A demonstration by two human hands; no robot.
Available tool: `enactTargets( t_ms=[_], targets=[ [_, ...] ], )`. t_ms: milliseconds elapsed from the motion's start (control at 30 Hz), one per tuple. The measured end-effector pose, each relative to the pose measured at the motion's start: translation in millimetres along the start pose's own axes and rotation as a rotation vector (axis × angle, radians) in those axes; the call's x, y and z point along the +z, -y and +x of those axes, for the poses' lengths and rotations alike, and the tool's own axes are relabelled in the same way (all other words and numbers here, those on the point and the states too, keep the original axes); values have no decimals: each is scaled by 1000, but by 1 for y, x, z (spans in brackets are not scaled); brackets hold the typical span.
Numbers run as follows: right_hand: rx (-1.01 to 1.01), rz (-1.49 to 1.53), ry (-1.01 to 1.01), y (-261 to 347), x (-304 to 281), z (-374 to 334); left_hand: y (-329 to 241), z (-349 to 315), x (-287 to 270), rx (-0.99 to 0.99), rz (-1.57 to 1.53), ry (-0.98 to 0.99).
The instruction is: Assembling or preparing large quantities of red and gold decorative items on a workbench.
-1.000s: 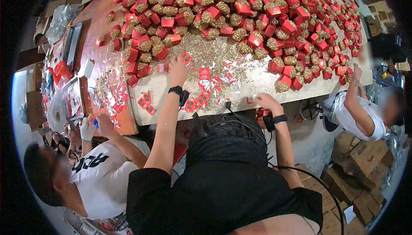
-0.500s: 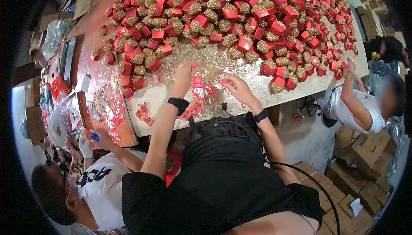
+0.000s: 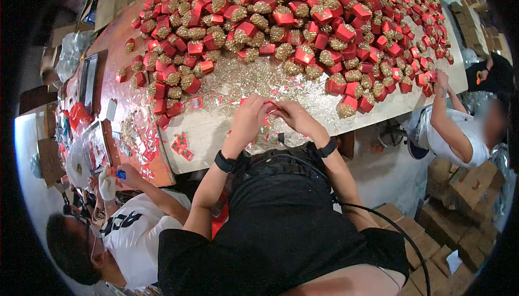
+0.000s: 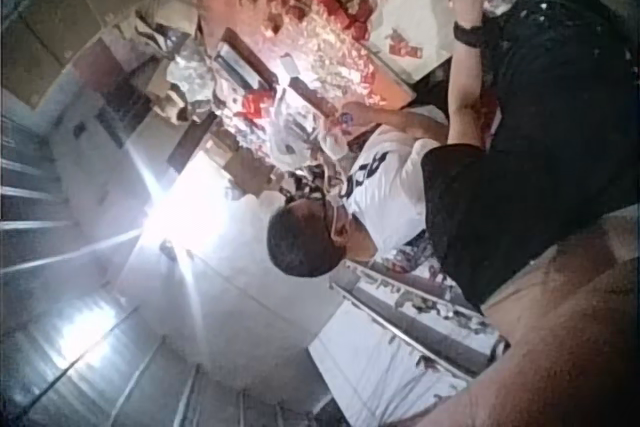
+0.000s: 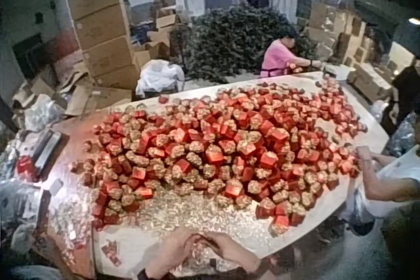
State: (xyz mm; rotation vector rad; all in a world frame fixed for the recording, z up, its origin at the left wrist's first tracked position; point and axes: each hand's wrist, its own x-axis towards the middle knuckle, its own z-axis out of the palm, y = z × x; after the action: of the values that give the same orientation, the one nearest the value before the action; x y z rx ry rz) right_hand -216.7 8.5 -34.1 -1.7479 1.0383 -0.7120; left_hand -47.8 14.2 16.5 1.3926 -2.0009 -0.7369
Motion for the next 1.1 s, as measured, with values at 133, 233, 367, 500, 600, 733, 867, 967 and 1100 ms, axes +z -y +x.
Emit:
enactTargets(
  t_ms=[133,233,367,500,600,733,867,967,1100],
  targets=[
    [280,196,359,4,-17,-4,25,9,10,-22,-156,-47],
    [585,918,493,-4,-20,-13,72,40,13,-436,-446,158],
    [473,1312,257,-3,-24,-18,172,73,0,-331,443,-205],
    [466,1200,-94,22,-24,-23,225,76,-25,-468,877,-14],
    [453,1101,-158,36,-32,-26,245,79,-23,-413,1016,113],
    [317,1365,121,34,-47,-33,261,63,-11,-418,690,-144],
    [409,1188,-249,39,-44,-31,175,64,-8,-880,-1261,-84],
    [359,1184,-302,54,-40,-21,87,49,-13,-987,-1605,-154],
    [216,1140,-389,56,-35,-8,25,23,-25,-834,-1887,129]
  ],
)
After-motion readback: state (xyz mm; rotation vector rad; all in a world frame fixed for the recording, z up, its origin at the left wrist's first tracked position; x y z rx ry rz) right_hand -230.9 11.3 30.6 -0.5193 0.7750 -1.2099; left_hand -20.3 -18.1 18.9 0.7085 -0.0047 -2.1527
